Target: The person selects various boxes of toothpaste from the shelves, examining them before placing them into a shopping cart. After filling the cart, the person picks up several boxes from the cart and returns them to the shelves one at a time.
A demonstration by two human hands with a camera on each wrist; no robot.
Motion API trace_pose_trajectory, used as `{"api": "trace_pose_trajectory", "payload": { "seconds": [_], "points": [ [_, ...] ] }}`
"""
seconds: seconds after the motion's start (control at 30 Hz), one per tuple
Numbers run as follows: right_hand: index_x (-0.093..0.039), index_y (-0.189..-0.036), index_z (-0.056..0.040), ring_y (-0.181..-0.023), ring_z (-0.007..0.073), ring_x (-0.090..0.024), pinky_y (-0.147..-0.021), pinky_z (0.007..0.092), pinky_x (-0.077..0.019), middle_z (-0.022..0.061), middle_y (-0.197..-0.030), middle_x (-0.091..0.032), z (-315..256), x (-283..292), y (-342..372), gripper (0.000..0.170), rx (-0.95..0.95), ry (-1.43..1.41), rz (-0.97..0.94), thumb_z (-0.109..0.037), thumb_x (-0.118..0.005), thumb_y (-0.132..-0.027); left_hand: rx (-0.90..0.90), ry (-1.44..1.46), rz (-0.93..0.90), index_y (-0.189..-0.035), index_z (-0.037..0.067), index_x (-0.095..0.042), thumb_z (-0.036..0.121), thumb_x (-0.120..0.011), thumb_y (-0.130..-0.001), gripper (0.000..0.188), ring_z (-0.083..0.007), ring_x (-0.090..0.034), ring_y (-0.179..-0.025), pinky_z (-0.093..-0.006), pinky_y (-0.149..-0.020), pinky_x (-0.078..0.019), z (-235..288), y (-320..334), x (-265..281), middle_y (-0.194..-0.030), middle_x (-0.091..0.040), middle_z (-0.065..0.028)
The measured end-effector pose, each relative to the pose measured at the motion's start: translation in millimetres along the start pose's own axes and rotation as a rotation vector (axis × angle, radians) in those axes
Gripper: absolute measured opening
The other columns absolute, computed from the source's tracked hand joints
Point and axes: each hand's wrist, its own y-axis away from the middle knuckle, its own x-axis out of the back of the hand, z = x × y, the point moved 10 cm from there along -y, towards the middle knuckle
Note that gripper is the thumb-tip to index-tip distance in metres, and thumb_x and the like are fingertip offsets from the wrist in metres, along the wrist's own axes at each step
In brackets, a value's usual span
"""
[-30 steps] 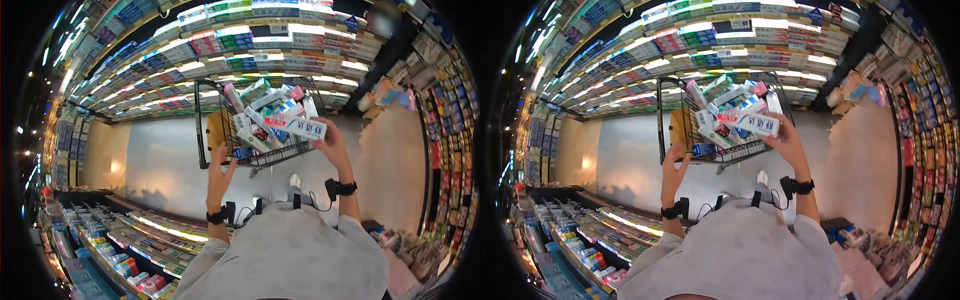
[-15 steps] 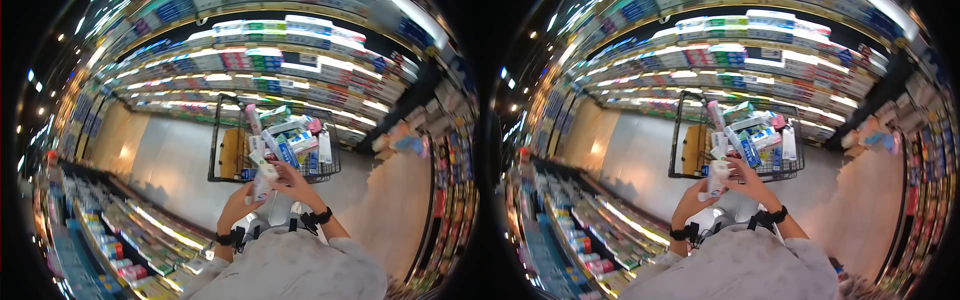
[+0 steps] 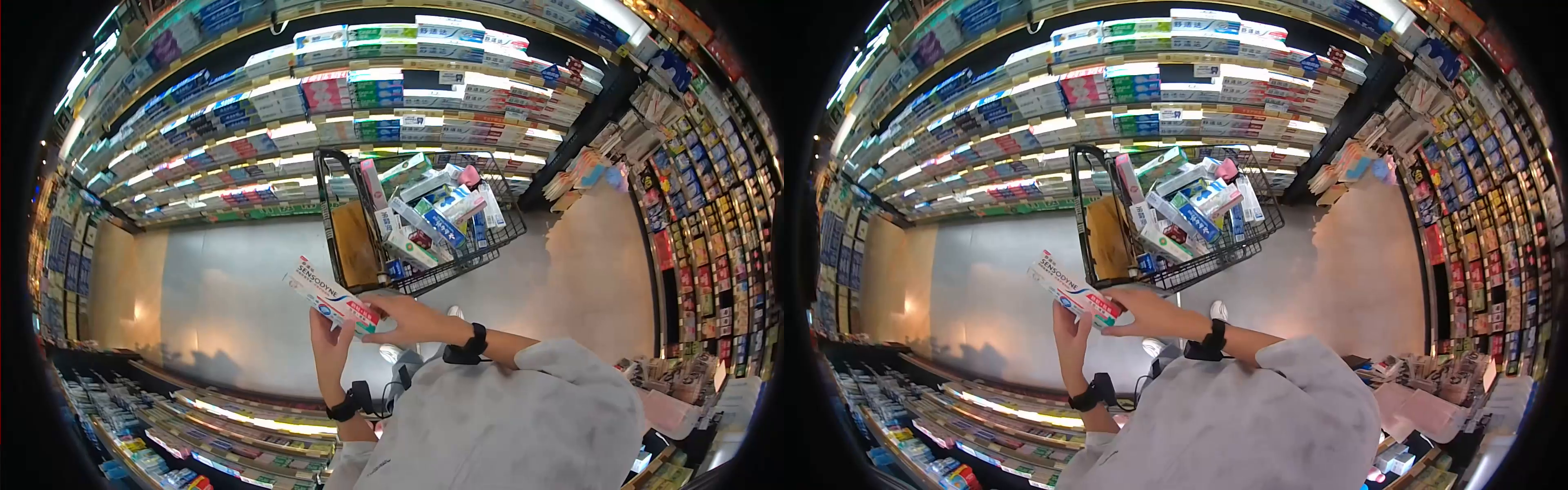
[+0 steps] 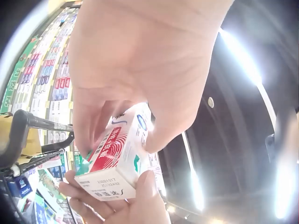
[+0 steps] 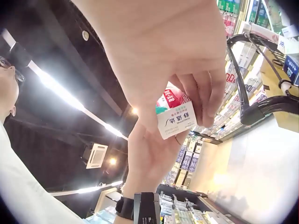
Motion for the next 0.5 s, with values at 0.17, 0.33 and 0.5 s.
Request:
{"api": "trace_pose_trajectory", "payload": {
  "seconds": [0.17, 0.33, 0.5],
  "points": [
    [-0.052, -0.148, -0.0042, -0.103, 0.0265, -0.068, -0.089, 0.0378, -0.0565, 0.0150, -0.123, -0.066, -6, -5, 4, 0.079, -0.021, 0.011, 0.090, -0.036, -0.088, -0.085, -0.010, 0.064, -0.078, -0.146, 0.000, -0.040, 0.003, -0.074, -0.095, 0.061, -0.0227, -0.063, -0.121, -0.0356, -0.098, -0.0559, -3, -13, 9, -0.130, -0.060, -0.0154],
    [-0.050, -0.151, -0.0051, -0.102, 0.0213, -0.069, -0.086, 0.0346, -0.0565, 0.0121, -0.127, -0.063, -11, 3, 15, 0.070, -0.031, -0.018, 0.158, -0.016, -0.083, -0.090, -0.006, 0.186, 0.006, -0.163, 0.001, -0.011, 0.003, -0.070, -0.098, 0.088, -0.0245, -0.062, -0.122, -0.0373, -0.099, -0.0560, 5, -19, 5, -0.138, -0.057, -0.0217],
    [-0.051, -0.149, -0.0032, -0.101, 0.0196, -0.070, -0.091, 0.0350, -0.0566, 0.0123, -0.122, -0.067, -6, 24, 32, 0.061, -0.021, -0.067, 0.195, -0.008, -0.077, -0.094, -0.059, 0.171, -0.003, -0.164, -0.001, -0.015, 0.006, -0.068, -0.100, 0.083, -0.0248, -0.059, -0.126, -0.0362, -0.101, -0.0547, 11, -19, -23, -0.139, -0.053, -0.0197]
  ]
}}
